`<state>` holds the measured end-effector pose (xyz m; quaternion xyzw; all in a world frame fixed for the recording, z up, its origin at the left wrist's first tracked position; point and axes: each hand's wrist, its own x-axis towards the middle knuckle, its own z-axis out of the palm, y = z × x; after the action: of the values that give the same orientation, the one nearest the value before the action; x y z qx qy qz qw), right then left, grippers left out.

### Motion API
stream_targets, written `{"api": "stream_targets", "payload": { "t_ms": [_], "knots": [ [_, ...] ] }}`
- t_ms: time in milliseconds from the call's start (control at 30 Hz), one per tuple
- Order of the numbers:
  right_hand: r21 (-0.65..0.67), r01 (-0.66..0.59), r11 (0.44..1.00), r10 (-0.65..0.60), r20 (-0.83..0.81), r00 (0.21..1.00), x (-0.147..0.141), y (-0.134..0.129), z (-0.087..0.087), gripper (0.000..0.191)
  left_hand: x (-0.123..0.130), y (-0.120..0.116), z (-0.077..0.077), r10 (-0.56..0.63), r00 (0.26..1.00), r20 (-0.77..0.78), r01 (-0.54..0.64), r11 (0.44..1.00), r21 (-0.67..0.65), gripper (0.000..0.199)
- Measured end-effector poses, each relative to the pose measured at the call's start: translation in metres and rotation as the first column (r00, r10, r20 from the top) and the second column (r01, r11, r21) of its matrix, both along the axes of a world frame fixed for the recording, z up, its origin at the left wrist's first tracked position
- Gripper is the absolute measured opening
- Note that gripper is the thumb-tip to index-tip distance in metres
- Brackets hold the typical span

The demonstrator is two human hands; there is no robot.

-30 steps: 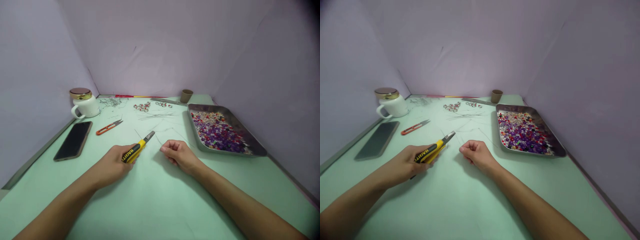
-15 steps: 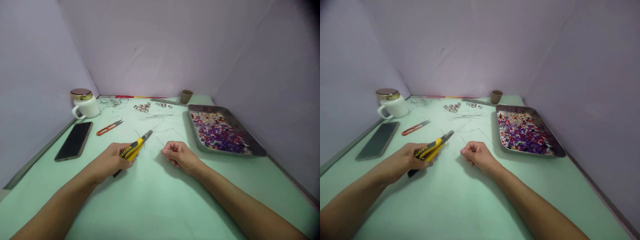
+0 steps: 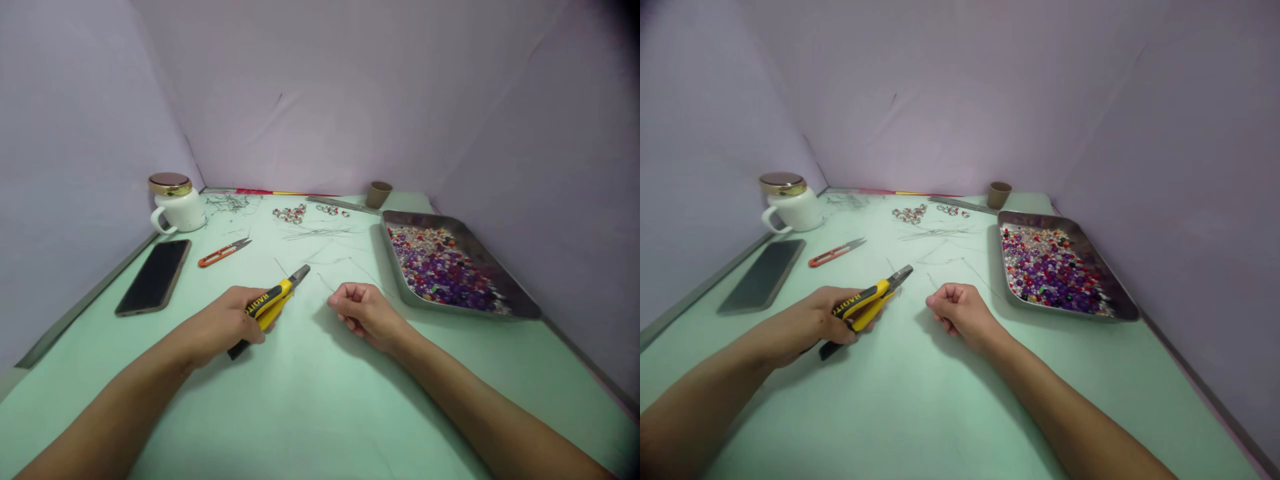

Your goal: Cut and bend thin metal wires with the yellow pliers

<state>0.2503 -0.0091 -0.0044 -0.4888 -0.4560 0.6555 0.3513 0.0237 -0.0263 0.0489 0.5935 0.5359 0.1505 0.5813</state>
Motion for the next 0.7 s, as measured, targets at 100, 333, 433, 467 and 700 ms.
{"api": "stream_targets", "payload": {
  "t_ms": [100,333,433,467,700],
  "knots": [
    [0.01,-0.002,1.0,0.002,0.005,1.0,-0.001,-0.002,0.0,0.023,0.002,-0.001,-0.003,-0.034,0.999,0.008,0.034,0.999,-0.008,0.016],
    [-0.01,-0.015,1.0,0.015,-0.003,1.0,-0.001,-0.001,0.003,0.021,0.007,-0.002,0.003,-0.073,0.99,-0.121,0.083,0.993,0.087,0.012],
    [-0.017,-0.028,0.999,0.027,-0.034,0.999,0.0,0.0,0.004,0.022,0.01,-0.003,0.003,-0.05,0.985,-0.162,0.083,0.976,0.203,0.011],
    [-0.019,-0.028,0.999,0.027,-0.042,0.999,0.0,0.0,0.004,0.023,0.011,-0.003,0.002,-0.031,0.985,-0.168,0.072,0.968,0.241,0.011],
    [0.027,-0.065,0.998,0.066,-0.065,0.996,0.0,-0.002,0.003,0.022,0.005,0.001,0.002,-0.101,0.984,-0.145,0.131,0.968,0.215,0.013]
  ]
}}
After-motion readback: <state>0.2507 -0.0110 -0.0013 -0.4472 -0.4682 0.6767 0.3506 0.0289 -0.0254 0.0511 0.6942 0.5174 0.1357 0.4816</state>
